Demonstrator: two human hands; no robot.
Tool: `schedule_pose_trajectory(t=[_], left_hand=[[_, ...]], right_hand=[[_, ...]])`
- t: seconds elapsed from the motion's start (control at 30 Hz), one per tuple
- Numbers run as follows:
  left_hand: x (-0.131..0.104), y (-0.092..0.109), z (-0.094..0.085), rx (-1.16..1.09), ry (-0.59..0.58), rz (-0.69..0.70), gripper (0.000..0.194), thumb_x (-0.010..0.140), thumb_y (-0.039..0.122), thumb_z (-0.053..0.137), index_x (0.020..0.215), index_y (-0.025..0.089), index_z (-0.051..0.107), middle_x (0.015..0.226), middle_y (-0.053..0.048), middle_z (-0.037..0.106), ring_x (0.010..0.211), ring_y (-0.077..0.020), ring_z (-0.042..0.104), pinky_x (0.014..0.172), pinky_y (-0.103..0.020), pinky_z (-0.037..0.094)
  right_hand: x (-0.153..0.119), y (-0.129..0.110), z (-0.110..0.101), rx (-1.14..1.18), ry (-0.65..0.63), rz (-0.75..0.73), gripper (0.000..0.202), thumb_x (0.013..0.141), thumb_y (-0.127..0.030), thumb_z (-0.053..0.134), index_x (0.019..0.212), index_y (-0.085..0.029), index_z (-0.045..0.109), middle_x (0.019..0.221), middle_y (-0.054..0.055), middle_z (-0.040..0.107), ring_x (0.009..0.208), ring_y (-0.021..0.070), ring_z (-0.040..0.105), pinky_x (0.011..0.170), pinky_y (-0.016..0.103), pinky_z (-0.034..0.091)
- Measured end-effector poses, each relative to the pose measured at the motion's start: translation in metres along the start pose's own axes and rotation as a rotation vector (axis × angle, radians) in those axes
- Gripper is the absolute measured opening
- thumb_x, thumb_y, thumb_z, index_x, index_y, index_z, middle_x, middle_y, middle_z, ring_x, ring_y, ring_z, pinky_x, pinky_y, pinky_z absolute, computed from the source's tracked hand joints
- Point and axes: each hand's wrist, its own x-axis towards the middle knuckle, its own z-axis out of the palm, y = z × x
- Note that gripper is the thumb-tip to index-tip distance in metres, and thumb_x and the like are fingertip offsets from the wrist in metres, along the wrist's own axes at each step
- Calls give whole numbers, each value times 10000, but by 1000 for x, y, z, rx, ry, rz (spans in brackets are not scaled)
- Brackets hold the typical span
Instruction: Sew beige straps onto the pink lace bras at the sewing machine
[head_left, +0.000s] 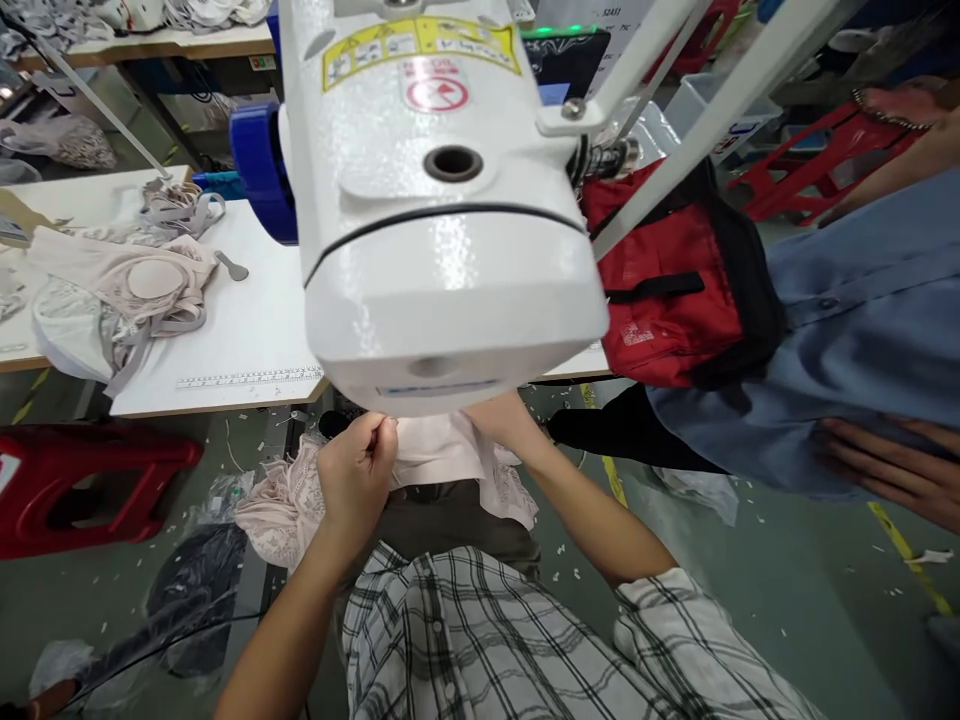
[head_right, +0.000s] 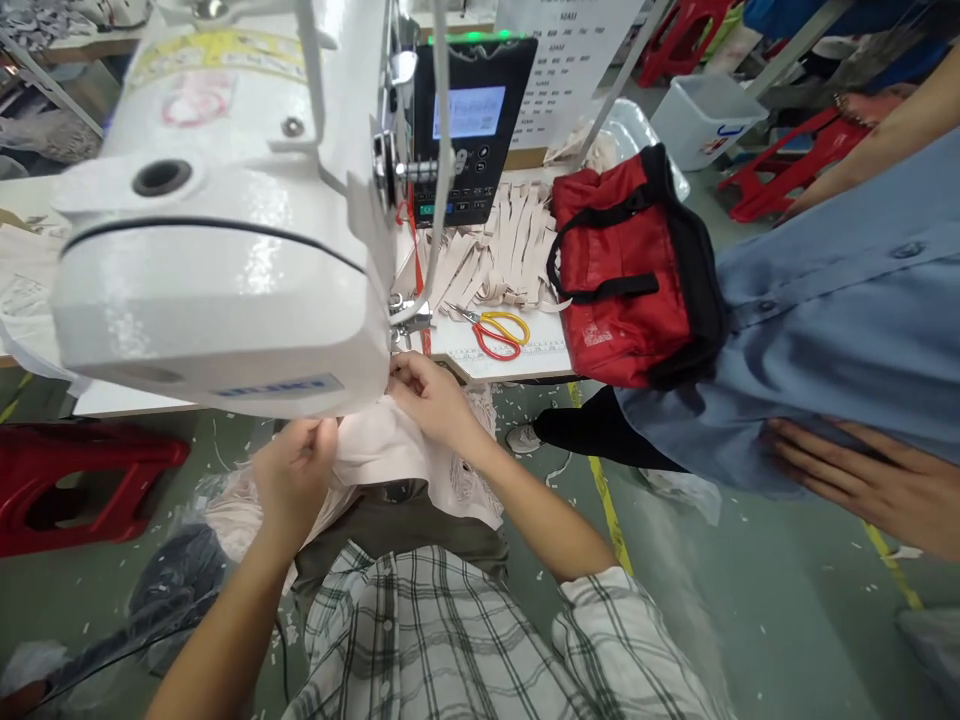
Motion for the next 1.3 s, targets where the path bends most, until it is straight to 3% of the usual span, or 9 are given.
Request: schedule_pose_trajectory(t=[0.1, 0.23, 0.33, 0.5, 0.63, 0.73, 1.13, 1.23, 1.3], left_hand=[[1, 3, -2, 0, -24, -5, 299, 943, 317, 525, 726, 199, 695, 566, 12, 629, 527, -126, 574, 531, -231, 378], [0, 5, -8, -78, -125, 119, 228, 958, 285, 532, 981, 217, 748, 875, -17, 777, 741, -154, 700, 650, -228, 469], [-6, 6, -14, -96, -184, 272, 193, 954, 243, 554, 1034, 208, 726, 839, -12, 770, 703, -141, 688, 647, -229, 467], [-22, 12, -14, -97, -294, 524, 460, 853, 426, 690, 1186, 117, 616, 878, -87, 723, 824, -225, 658, 759, -332, 488], [-28, 10, -6, 29, -402, 653, 133, 879, 187, 559, 932, 167, 680, 614, 1, 631, 591, -176, 557, 614, -322, 393], [-25, 2, -3, 69, -279, 684, 182, 853, 98, 526, 809, 194, 674, 553, 19, 593, 545, -156, 512, 583, -314, 338], [-28, -1, -2, -56, -275, 654, 163, 867, 119, 567, 944, 165, 703, 623, -6, 666, 574, -154, 558, 594, -294, 343], [-38, -2, -3, -282, -535, 490, 170, 920, 208, 559, 965, 165, 716, 659, -9, 671, 592, -142, 566, 590, -272, 359], [-46, -1, -5, -490, -796, 215, 242, 949, 313, 550, 852, 162, 712, 627, 3, 623, 563, -123, 528, 550, -250, 345]], right_hand=[[-10, 4, 6, 311, 49, 125, 251, 824, -442, 653, 943, -231, 587, 742, -13, 577, 693, 162, 527, 641, 283, 439], [-37, 14, 15, 782, 8, 404, 330, 792, -530, 706, 875, -236, 581, 722, -36, 544, 607, 116, 478, 557, 241, 395], [-63, 19, 18, 865, -10, 398, 318, 769, -476, 764, 910, -232, 616, 791, -29, 598, 670, 115, 539, 627, 245, 454], [-103, 15, 16, 309, 79, -163, 92, 875, -314, 694, 875, -226, 668, 806, -10, 651, 721, 127, 603, 673, 272, 499], [-117, 13, 15, -161, 119, -806, 87, 831, -157, 717, 896, -211, 698, 809, 17, 700, 754, 152, 652, 689, 285, 551], [-120, 15, 16, -330, 152, -983, 190, 736, -109, 794, 881, -203, 715, 743, -9, 712, 705, 148, 656, 661, 280, 571], [-123, 6, 15, -230, 126, -823, 65, 890, -202, 656, 920, -225, 710, 824, 12, 728, 758, 147, 662, 661, 278, 526], [-123, 0, 15, -84, 29, -537, 153, 942, -320, 603, 924, -217, 713, 838, 28, 713, 779, 154, 656, 690, 288, 518], [-118, -1, 16, 4, -14, -250, 213, 937, -393, 605, 908, -210, 711, 820, 20, 694, 747, 149, 632, 658, 282, 500]])
